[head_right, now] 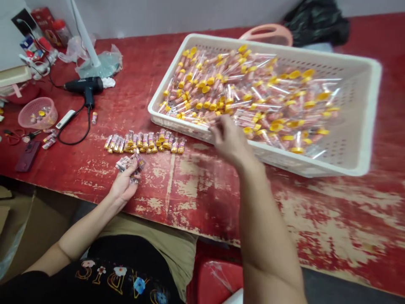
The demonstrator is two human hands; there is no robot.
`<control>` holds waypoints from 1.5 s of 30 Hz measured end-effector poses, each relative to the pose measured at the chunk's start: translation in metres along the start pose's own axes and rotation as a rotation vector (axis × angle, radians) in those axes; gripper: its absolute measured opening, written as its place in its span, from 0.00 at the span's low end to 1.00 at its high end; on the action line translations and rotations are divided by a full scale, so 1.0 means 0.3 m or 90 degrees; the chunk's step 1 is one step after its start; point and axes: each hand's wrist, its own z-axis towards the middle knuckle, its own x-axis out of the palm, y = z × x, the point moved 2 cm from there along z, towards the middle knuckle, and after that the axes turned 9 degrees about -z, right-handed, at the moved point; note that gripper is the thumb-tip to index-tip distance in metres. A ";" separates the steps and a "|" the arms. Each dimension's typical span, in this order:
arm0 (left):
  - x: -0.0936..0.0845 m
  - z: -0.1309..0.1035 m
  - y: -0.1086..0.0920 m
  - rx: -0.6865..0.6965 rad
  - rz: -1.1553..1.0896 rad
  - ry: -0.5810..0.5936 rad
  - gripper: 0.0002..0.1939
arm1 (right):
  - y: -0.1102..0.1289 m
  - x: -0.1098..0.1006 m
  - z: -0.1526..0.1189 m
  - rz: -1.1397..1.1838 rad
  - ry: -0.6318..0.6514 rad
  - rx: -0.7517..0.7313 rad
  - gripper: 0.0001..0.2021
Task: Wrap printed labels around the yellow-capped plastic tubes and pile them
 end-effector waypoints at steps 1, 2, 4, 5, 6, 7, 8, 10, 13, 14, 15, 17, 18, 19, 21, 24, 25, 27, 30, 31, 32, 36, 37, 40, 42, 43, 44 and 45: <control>0.001 -0.006 0.000 -0.002 -0.009 0.003 0.12 | 0.040 0.039 -0.097 0.024 0.033 -0.012 0.04; 0.001 -0.012 0.001 -0.001 -0.016 0.004 0.11 | 0.084 0.084 -0.196 0.063 0.082 -0.029 0.09; 0.001 -0.021 0.005 0.002 -0.021 0.003 0.11 | 0.164 0.169 -0.374 0.189 0.083 -0.046 0.13; 0.001 -0.024 0.010 0.002 -0.020 0.001 0.11 | 0.194 0.204 -0.444 0.215 0.047 -0.049 0.13; 0.000 -0.027 0.015 0.000 -0.017 0.002 0.12 | 0.217 0.234 -0.498 0.226 0.013 -0.055 0.12; -0.001 -0.030 0.021 -0.005 -0.013 0.008 0.12 | 0.232 0.257 -0.538 0.218 -0.022 -0.063 0.12; -0.002 -0.034 0.027 -0.010 -0.007 0.015 0.12 | 0.241 0.274 -0.565 0.200 -0.047 -0.076 0.12; -0.007 -0.044 0.038 -0.019 0.003 0.019 0.13 | 0.248 0.288 -0.589 0.160 -0.082 -0.104 0.13; -0.020 -0.069 0.049 -0.025 0.016 0.010 0.15 | 0.255 0.277 -0.591 0.120 -0.147 -0.127 0.14; -0.024 -0.079 0.053 -0.029 0.024 0.012 0.16 | 0.260 0.270 -0.591 0.106 -0.166 -0.132 0.14; -0.029 -0.087 0.056 -0.033 0.033 0.018 0.17 | 0.268 0.263 -0.592 0.088 -0.183 -0.139 0.15; -0.039 -0.101 0.060 -0.034 0.056 0.037 0.21 | 0.288 0.250 -0.601 0.043 -0.221 -0.158 0.18; -0.044 -0.105 0.061 -0.031 0.068 0.048 0.23 | 0.298 0.244 -0.609 0.021 -0.240 -0.167 0.21; -0.049 -0.108 0.061 -0.024 0.078 0.059 0.25 | 0.308 0.239 -0.618 0.008 -0.249 -0.176 0.23; -0.059 -0.109 0.056 0.001 0.097 0.080 0.26 | 0.321 0.235 -0.635 0.012 -0.210 -0.186 0.28; -0.067 -0.113 0.046 0.057 0.119 0.111 0.28 | 0.330 0.243 -0.656 0.057 -0.101 -0.185 0.30; -0.069 -0.116 0.044 0.077 0.124 0.121 0.29 | 0.331 0.246 -0.660 0.069 -0.102 -0.177 0.30; -0.072 -0.126 0.045 0.102 0.138 0.141 0.29 | 0.332 0.255 -0.662 0.089 -0.143 -0.153 0.29; -0.081 -0.141 0.055 0.102 0.170 0.169 0.26 | 0.330 0.278 -0.654 0.146 -0.163 -0.106 0.29; -0.085 -0.144 0.057 0.102 0.182 0.179 0.26 | 0.330 0.285 -0.652 0.165 -0.160 -0.093 0.29; -0.089 -0.146 0.058 0.103 0.195 0.190 0.25 | 0.329 0.291 -0.651 0.180 -0.159 -0.082 0.28; -0.101 -0.150 0.052 0.117 0.233 0.259 0.23 | 0.332 0.298 -0.659 0.182 -0.192 -0.050 0.21; -0.103 -0.152 0.049 0.120 0.237 0.274 0.23 | 0.334 0.298 -0.663 0.180 -0.207 -0.039 0.19; -0.105 -0.163 0.047 0.115 0.247 0.289 0.25 | 0.346 0.295 -0.673 0.177 -0.257 -0.025 0.20; -0.106 -0.173 0.049 0.102 0.249 0.271 0.27 | 0.357 0.294 -0.677 0.169 -0.276 -0.034 0.21; -0.107 -0.178 0.050 0.096 0.243 0.257 0.27 | 0.362 0.294 -0.677 0.162 -0.284 -0.040 0.21; -0.109 -0.182 0.052 0.089 0.232 0.243 0.28 | 0.366 0.294 -0.678 0.152 -0.290 -0.042 0.21; -0.110 -0.185 0.053 0.082 0.220 0.234 0.28 | 0.369 0.294 -0.678 0.143 -0.296 -0.037 0.20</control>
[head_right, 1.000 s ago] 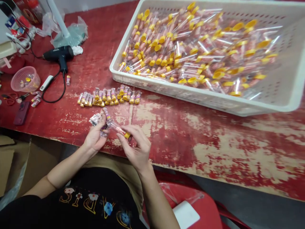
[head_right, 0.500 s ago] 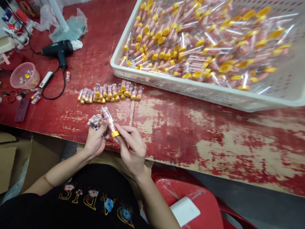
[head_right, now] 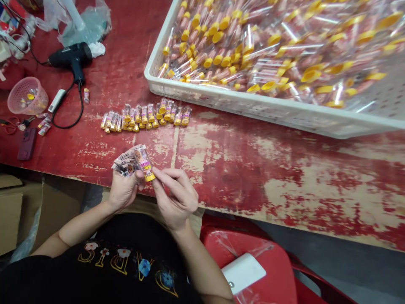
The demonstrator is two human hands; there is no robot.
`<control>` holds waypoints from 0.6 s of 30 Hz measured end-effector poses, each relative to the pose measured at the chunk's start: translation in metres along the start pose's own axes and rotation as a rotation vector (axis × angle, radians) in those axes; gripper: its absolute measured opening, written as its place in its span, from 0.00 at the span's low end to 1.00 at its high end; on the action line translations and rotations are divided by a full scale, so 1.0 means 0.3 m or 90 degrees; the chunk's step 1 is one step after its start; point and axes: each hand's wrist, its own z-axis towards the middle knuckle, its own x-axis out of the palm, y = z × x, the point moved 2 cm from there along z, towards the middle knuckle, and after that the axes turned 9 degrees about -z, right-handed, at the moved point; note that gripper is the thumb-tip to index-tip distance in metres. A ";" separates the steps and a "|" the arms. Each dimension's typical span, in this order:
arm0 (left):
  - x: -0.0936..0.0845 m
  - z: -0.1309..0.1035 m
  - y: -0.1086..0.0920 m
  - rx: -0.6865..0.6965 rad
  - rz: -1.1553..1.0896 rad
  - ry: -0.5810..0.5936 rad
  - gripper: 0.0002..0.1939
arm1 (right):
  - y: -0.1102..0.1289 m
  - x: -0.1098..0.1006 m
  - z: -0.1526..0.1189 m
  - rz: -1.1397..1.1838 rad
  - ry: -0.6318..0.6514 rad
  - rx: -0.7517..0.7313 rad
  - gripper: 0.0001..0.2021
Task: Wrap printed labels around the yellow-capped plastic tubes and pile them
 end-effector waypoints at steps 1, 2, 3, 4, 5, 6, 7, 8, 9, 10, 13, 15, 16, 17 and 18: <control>0.000 -0.003 0.001 -0.005 -0.013 -0.005 0.28 | 0.002 0.001 0.000 -0.010 -0.008 0.004 0.18; 0.001 -0.006 0.002 -0.010 -0.023 -0.009 0.28 | 0.003 0.002 -0.001 -0.019 -0.014 0.008 0.17; 0.001 -0.008 0.002 -0.013 -0.028 -0.010 0.28 | 0.003 0.003 -0.001 -0.026 -0.019 0.009 0.16; 0.002 -0.010 0.002 -0.015 -0.029 -0.010 0.27 | 0.004 0.005 -0.001 -0.030 -0.024 0.008 0.16; 0.004 -0.013 0.000 -0.016 -0.029 -0.010 0.27 | 0.005 0.006 -0.001 -0.032 -0.029 0.003 0.16; 0.007 -0.015 -0.003 -0.016 -0.028 -0.010 0.26 | 0.006 0.007 -0.001 -0.030 -0.036 -0.007 0.17; 0.011 -0.018 -0.006 -0.016 -0.026 -0.009 0.27 | 0.008 0.009 -0.001 -0.029 -0.042 -0.020 0.18; 0.014 -0.020 -0.010 -0.015 -0.023 -0.009 0.28 | 0.009 0.010 0.000 -0.026 -0.047 -0.033 0.20; 0.018 -0.023 -0.014 -0.014 -0.019 -0.010 0.31 | 0.011 0.011 0.001 -0.024 -0.052 -0.046 0.21; 0.020 -0.024 -0.018 -0.012 -0.015 -0.014 0.35 | 0.012 0.012 0.002 -0.022 -0.054 -0.057 0.22; 0.018 -0.025 -0.024 -0.005 0.001 -0.016 0.43 | 0.013 0.018 0.004 -0.015 -0.058 -0.075 0.25; 0.011 -0.023 -0.024 0.002 0.017 0.001 0.43 | 0.015 0.022 0.006 -0.020 -0.066 -0.084 0.25; 0.006 -0.022 -0.024 0.004 0.025 0.007 0.43 | 0.016 0.024 0.006 -0.027 -0.069 -0.087 0.25; 0.001 -0.020 -0.023 0.005 0.031 0.010 0.43 | 0.018 0.026 0.005 -0.037 -0.070 -0.088 0.24; -0.004 -0.019 -0.022 0.003 0.032 0.008 0.42 | 0.020 0.029 0.004 -0.047 -0.071 -0.087 0.23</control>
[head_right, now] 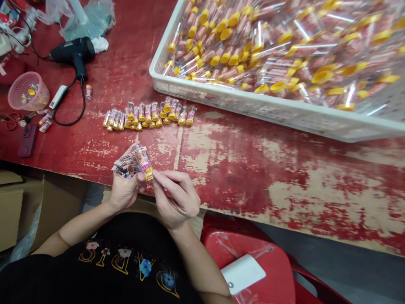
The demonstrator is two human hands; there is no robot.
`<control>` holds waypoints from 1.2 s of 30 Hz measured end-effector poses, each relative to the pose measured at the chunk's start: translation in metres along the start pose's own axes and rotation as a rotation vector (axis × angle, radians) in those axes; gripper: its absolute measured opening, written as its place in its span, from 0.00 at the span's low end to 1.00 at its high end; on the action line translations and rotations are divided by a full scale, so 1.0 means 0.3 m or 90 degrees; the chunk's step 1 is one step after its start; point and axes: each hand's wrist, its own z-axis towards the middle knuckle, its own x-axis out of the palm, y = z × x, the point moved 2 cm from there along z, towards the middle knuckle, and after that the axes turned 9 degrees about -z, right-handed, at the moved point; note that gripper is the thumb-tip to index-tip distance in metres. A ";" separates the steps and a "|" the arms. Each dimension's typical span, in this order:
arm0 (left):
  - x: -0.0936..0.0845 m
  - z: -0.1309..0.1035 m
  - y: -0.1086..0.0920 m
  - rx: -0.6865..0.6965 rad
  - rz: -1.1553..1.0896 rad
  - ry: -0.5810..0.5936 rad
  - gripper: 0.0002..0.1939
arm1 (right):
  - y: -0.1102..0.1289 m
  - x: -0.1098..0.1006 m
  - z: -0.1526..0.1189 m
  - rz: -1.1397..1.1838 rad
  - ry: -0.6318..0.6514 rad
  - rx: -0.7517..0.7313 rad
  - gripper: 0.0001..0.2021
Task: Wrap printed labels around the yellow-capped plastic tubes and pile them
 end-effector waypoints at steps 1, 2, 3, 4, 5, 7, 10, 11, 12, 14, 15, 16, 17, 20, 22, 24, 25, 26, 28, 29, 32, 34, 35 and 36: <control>-0.005 0.002 0.001 -0.003 -0.006 -0.003 0.42 | 0.002 0.002 -0.002 -0.007 0.001 0.001 0.22; -0.009 0.004 0.002 -0.006 -0.018 -0.005 0.41 | 0.004 0.005 -0.004 -0.009 0.003 0.002 0.21; -0.014 0.008 0.002 -0.008 -0.032 -0.004 0.41 | 0.005 0.009 -0.006 -0.006 0.004 0.002 0.21; -0.019 0.014 0.002 -0.009 -0.045 -0.003 0.39 | 0.003 0.016 -0.008 0.001 0.008 0.005 0.21; -0.027 0.023 0.000 -0.008 -0.058 -0.005 0.38 | -0.001 0.028 -0.008 0.010 0.015 0.011 0.20; -0.053 0.047 -0.005 -0.006 -0.088 -0.031 0.35 | -0.022 0.073 -0.002 0.028 0.038 0.026 0.17; -0.121 0.096 -0.019 -0.021 -0.154 -0.124 0.32 | -0.077 0.216 0.035 0.042 0.088 0.024 0.10; -0.149 0.111 -0.024 -0.030 -0.177 -0.157 0.30 | -0.098 0.284 0.055 0.042 0.107 0.015 0.08; -0.178 0.124 -0.029 -0.037 -0.195 -0.186 0.27 | -0.119 0.357 0.079 0.036 0.129 0.006 0.07; -0.233 0.142 -0.040 -0.032 -0.218 -0.222 0.22 | -0.157 0.504 0.127 -0.009 0.183 -0.014 0.08; -0.257 0.148 -0.046 -0.022 -0.226 -0.231 0.22 | -0.170 0.566 0.148 -0.047 0.216 -0.030 0.09; -0.277 0.152 -0.053 -0.007 -0.231 -0.236 0.22 | -0.178 0.615 0.166 -0.089 0.249 -0.050 0.10; -0.293 0.155 -0.060 0.007 -0.236 -0.240 0.22 | -0.180 0.645 0.177 -0.125 0.278 -0.072 0.10; -0.314 0.163 -0.079 0.032 -0.256 -0.249 0.23 | -0.148 0.616 0.167 -0.129 0.310 -0.102 0.07; -0.306 0.171 -0.085 0.039 -0.281 -0.254 0.23 | -0.112 0.529 0.126 -0.040 0.341 -0.042 0.08; -0.282 0.180 -0.079 0.021 -0.312 -0.244 0.21 | -0.082 0.442 0.070 0.062 0.433 0.062 0.08; -0.265 0.184 -0.072 0.003 -0.325 -0.233 0.20 | -0.073 0.407 0.043 0.102 0.476 0.114 0.09; -0.246 0.186 -0.063 -0.015 -0.332 -0.222 0.18 | -0.069 0.380 0.022 0.129 0.505 0.159 0.09; -0.211 0.185 -0.043 -0.036 -0.329 -0.209 0.14 | -0.078 0.341 0.002 0.149 0.503 0.221 0.10; -0.196 0.182 -0.034 -0.034 -0.322 -0.209 0.13 | -0.089 0.328 0.003 0.152 0.490 0.240 0.10; -0.159 0.164 -0.011 -0.027 -0.287 -0.196 0.16 | -0.127 0.289 0.034 0.153 0.455 0.255 0.07; -0.137 0.151 0.001 -0.025 -0.251 -0.172 0.22 | -0.144 0.258 0.060 0.149 0.440 0.247 0.06; -0.126 0.146 0.006 -0.012 -0.232 -0.164 0.24 | -0.148 0.241 0.071 0.147 0.435 0.241 0.06; -0.115 0.142 0.011 0.004 -0.215 -0.161 0.26 | -0.149 0.225 0.079 0.146 0.429 0.234 0.06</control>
